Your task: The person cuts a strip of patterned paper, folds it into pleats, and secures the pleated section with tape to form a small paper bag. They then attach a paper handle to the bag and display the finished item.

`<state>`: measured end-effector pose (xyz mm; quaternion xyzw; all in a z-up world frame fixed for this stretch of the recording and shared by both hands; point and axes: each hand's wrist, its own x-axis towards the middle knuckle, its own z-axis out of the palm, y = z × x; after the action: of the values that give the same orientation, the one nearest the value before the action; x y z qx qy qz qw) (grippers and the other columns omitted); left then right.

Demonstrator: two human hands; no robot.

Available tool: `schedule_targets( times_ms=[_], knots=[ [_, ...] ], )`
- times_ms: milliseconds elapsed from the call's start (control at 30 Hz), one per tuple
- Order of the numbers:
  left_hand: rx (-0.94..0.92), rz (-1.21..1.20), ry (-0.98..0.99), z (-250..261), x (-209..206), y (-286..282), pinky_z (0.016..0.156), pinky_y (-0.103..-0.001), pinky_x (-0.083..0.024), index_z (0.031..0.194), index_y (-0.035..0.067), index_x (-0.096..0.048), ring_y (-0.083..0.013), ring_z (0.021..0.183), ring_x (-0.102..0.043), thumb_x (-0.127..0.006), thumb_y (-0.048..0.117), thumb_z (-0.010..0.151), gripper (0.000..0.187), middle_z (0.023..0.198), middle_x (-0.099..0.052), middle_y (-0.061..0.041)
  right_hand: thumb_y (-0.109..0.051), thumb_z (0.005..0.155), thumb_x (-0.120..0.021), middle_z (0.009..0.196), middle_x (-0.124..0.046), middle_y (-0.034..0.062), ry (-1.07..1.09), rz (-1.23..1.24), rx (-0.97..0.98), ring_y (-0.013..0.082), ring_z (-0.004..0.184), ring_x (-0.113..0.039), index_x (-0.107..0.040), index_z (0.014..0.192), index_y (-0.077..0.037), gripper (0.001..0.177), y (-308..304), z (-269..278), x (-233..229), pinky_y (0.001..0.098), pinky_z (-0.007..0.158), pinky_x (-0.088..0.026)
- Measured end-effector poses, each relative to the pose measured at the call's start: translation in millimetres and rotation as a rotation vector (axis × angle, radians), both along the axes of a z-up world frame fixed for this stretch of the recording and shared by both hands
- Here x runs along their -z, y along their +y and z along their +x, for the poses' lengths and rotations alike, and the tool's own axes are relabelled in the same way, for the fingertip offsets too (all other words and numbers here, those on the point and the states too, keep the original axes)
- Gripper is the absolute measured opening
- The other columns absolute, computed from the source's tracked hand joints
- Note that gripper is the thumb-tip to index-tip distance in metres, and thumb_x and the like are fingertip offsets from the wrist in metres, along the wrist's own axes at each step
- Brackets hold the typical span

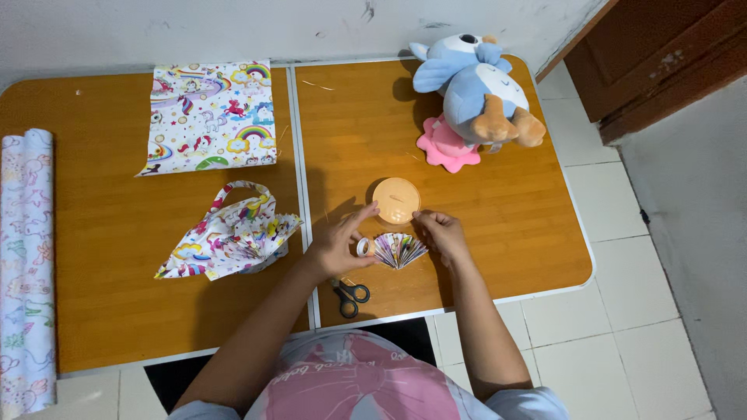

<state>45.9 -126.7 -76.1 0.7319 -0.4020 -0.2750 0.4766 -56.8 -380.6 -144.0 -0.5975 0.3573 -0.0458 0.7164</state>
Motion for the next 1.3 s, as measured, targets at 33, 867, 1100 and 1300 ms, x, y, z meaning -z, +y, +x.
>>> schedule_targets(
  times_ms=[33,867,1100,1300],
  knots=[
    [-0.001,0.009,-0.007,1.1,-1.0,0.5,0.084,-0.032,-0.059,0.157,0.023,-0.023,-0.0218,0.101,-0.070,-0.090,0.022,0.069,0.112,0.154,-0.048,-0.004,-0.027,0.087,-0.077,0.055,-0.054,-0.0011,-0.011,0.000,-0.001,0.0063,0.041,-0.039,-0.056,0.062,-0.010,0.037,0.2,0.9,2.2,0.0237,0.039,-0.026],
    [-0.207,0.022,-0.501,22.3,50.3,0.7,0.098,-0.042,-0.047,0.120,0.006,-0.067,-0.0306,0.113,-0.058,-0.082,0.023,0.079,0.048,0.116,-0.063,-0.014,-0.050,0.083,-0.074,0.063,-0.068,0.0179,0.360,-0.750,-0.104,0.0226,0.059,-0.066,-0.075,0.082,0.007,0.057,36.3,-45.4,-33.9,0.0358,0.059,-0.051],
    [-0.370,0.005,-0.479,17.3,67.0,6.8,0.099,-0.043,-0.049,0.133,0.000,-0.059,-0.0342,0.119,-0.057,-0.072,0.026,0.094,0.048,0.126,-0.060,-0.019,-0.041,0.080,-0.080,0.059,-0.067,0.0149,0.372,-0.525,-0.181,0.0223,0.052,-0.064,-0.077,0.077,0.005,0.046,73.5,-62.7,-23.7,0.0370,0.052,-0.049],
    [-0.369,0.114,-0.417,14.7,63.2,14.0,0.100,-0.043,-0.048,0.142,0.004,-0.050,-0.0333,0.124,-0.055,-0.073,0.027,0.090,0.062,0.132,-0.057,-0.018,-0.032,0.078,-0.080,0.060,-0.069,0.0111,0.267,-0.649,-0.139,0.0166,0.051,-0.065,-0.076,0.077,0.001,0.033,80.7,-68.7,-15.3,0.0322,0.051,-0.051]
  ],
)
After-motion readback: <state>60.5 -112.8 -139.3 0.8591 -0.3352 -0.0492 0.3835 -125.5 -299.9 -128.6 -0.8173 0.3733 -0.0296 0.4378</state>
